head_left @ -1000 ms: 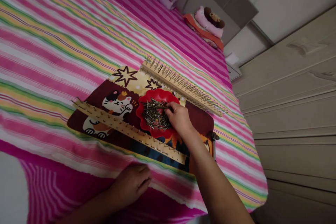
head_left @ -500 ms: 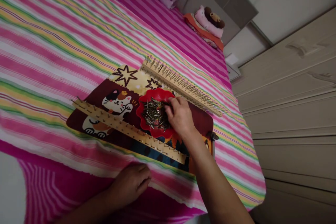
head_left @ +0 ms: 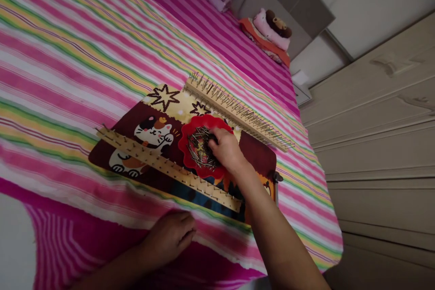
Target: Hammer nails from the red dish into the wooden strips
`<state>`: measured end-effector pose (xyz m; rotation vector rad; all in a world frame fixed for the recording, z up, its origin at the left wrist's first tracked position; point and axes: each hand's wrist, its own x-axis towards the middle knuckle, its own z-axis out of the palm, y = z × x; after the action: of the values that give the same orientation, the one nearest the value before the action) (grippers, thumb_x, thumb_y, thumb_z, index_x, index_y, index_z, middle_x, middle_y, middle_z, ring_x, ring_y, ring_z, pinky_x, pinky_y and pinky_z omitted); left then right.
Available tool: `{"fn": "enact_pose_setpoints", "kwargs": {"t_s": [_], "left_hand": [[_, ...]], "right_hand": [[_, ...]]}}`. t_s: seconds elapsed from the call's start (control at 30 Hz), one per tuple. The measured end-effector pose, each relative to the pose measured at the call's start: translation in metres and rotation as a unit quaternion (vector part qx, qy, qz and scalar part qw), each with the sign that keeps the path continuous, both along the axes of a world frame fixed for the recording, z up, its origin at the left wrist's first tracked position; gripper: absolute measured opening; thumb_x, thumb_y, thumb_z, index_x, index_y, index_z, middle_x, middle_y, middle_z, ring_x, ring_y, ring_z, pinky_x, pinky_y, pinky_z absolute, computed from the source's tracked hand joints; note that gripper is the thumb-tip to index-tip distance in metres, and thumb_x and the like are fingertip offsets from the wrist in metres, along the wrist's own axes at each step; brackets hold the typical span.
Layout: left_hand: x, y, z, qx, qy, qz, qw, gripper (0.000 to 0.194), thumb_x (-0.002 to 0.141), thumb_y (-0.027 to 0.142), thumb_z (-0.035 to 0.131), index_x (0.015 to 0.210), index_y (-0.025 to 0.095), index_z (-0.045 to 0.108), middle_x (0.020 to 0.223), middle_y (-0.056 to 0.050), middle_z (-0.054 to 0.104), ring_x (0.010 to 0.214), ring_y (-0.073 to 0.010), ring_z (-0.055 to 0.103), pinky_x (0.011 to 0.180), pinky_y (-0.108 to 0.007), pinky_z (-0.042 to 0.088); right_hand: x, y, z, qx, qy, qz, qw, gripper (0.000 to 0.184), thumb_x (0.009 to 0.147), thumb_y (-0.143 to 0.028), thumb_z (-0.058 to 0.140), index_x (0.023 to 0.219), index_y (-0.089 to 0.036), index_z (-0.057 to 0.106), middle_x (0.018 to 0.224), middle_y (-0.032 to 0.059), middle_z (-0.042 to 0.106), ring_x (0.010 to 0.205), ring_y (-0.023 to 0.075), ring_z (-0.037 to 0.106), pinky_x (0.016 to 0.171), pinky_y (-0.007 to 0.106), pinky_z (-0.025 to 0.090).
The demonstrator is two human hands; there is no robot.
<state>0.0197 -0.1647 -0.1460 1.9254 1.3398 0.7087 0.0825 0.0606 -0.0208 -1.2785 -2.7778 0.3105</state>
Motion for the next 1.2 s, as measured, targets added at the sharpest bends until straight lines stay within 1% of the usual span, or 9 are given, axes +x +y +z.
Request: {"fn": "enact_pose_setpoints", "kwargs": {"t_s": [0.17, 0.37, 0.47, 0.53, 0.63, 0.7, 0.87, 1.0, 1.2], "left_hand": [[0.000, 0.000, 0.001, 0.002, -0.003, -0.002, 1.000, 0.015, 0.088, 0.020, 0.045, 0.075, 0.019, 0.052, 0.075, 0.000, 0.061, 0.067, -0.0130, 0.054, 0.061, -0.026, 0.033], [0.000, 0.001, 0.000, 0.007, -0.006, 0.002, 1.000, 0.015, 0.088, 0.019, 0.045, 0.074, 0.019, 0.051, 0.074, 0.000, 0.060, 0.066, -0.0127, 0.054, 0.060, -0.026, 0.033], [0.001, 0.001, 0.001, 0.008, -0.001, 0.004, 1.000, 0.016, 0.088, 0.020, 0.045, 0.073, 0.019, 0.051, 0.074, 0.000, 0.061, 0.065, -0.0126, 0.053, 0.059, -0.026, 0.032], [0.001, 0.001, 0.002, 0.005, 0.008, 0.005, 1.000, 0.015, 0.088, 0.020, 0.046, 0.073, 0.019, 0.051, 0.074, 0.000, 0.061, 0.066, -0.0128, 0.054, 0.059, -0.026, 0.032], [0.001, 0.001, 0.001, 0.007, 0.018, 0.007, 1.000, 0.015, 0.088, 0.021, 0.047, 0.074, 0.018, 0.051, 0.074, -0.001, 0.061, 0.066, -0.0131, 0.054, 0.059, -0.026, 0.032], [0.002, 0.000, -0.001, 0.010, 0.017, 0.008, 1.000, 0.014, 0.087, 0.020, 0.047, 0.074, 0.018, 0.052, 0.074, -0.001, 0.061, 0.066, -0.0130, 0.054, 0.059, -0.026, 0.032], [0.003, -0.001, -0.005, 0.024, 0.004, 0.011, 1.000, 0.014, 0.088, 0.020, 0.047, 0.075, 0.019, 0.052, 0.074, 0.000, 0.061, 0.067, -0.0127, 0.054, 0.060, -0.026, 0.032], [0.003, -0.001, -0.004, 0.033, 0.007, 0.014, 0.999, 0.015, 0.087, 0.021, 0.047, 0.073, 0.019, 0.052, 0.073, -0.001, 0.061, 0.065, -0.0126, 0.053, 0.057, -0.026, 0.031], [0.002, 0.000, -0.005, 0.033, -0.016, 0.022, 0.999, 0.015, 0.086, 0.019, 0.046, 0.072, 0.019, 0.053, 0.072, 0.000, 0.060, 0.065, -0.0124, 0.052, 0.058, -0.026, 0.031]], "right_hand": [[0.011, 0.006, -0.002, 0.031, 0.027, -0.049, 0.998, 0.027, 0.080, -0.011, 0.049, 0.099, -0.015, 0.067, 0.096, 0.0091, 0.068, 0.092, 0.0206, 0.060, 0.087, 0.031, 0.045], [0.019, 0.002, 0.006, 0.055, -0.010, -0.088, 0.995, 0.026, 0.084, -0.015, 0.047, 0.099, -0.015, 0.068, 0.095, 0.0111, 0.066, 0.088, 0.0222, 0.058, 0.084, 0.033, 0.044], [0.015, -0.009, 0.012, 0.103, -0.011, -0.077, 0.992, 0.026, 0.085, -0.017, 0.048, 0.102, -0.015, 0.068, 0.100, 0.0133, 0.064, 0.094, 0.0257, 0.054, 0.087, 0.038, 0.041], [0.006, -0.017, 0.014, 0.112, -0.001, -0.037, 0.993, 0.025, 0.086, -0.019, 0.048, 0.102, -0.017, 0.068, 0.102, 0.0122, 0.064, 0.096, 0.0258, 0.053, 0.088, 0.039, 0.040], [-0.013, -0.024, 0.015, 0.066, -0.040, 0.026, 0.997, 0.024, 0.089, -0.022, 0.048, 0.099, -0.019, 0.070, 0.098, 0.0098, 0.066, 0.092, 0.0236, 0.056, 0.084, 0.035, 0.042], [-0.025, -0.025, 0.013, 0.046, -0.090, 0.038, 0.994, 0.024, 0.088, -0.023, 0.049, 0.096, -0.017, 0.071, 0.098, 0.0110, 0.067, 0.091, 0.0240, 0.058, 0.083, 0.035, 0.044], [-0.038, -0.019, 0.009, 0.013, -0.130, -0.024, 0.991, 0.023, 0.084, -0.022, 0.051, 0.090, -0.017, 0.073, 0.096, 0.0127, 0.070, 0.088, 0.0245, 0.063, 0.075, 0.033, 0.046], [-0.036, -0.017, 0.005, -0.057, -0.080, -0.087, 0.991, 0.014, 0.078, -0.022, 0.058, 0.080, -0.023, 0.072, 0.082, 0.0053, 0.072, 0.079, 0.0209, 0.065, 0.070, 0.029, 0.046], [-0.015, -0.022, 0.000, -0.093, 0.093, -0.053, 0.990, 0.014, 0.078, -0.017, 0.053, 0.077, -0.021, 0.066, 0.082, 0.0005, 0.069, 0.078, 0.0146, 0.061, 0.074, 0.025, 0.044]]}}
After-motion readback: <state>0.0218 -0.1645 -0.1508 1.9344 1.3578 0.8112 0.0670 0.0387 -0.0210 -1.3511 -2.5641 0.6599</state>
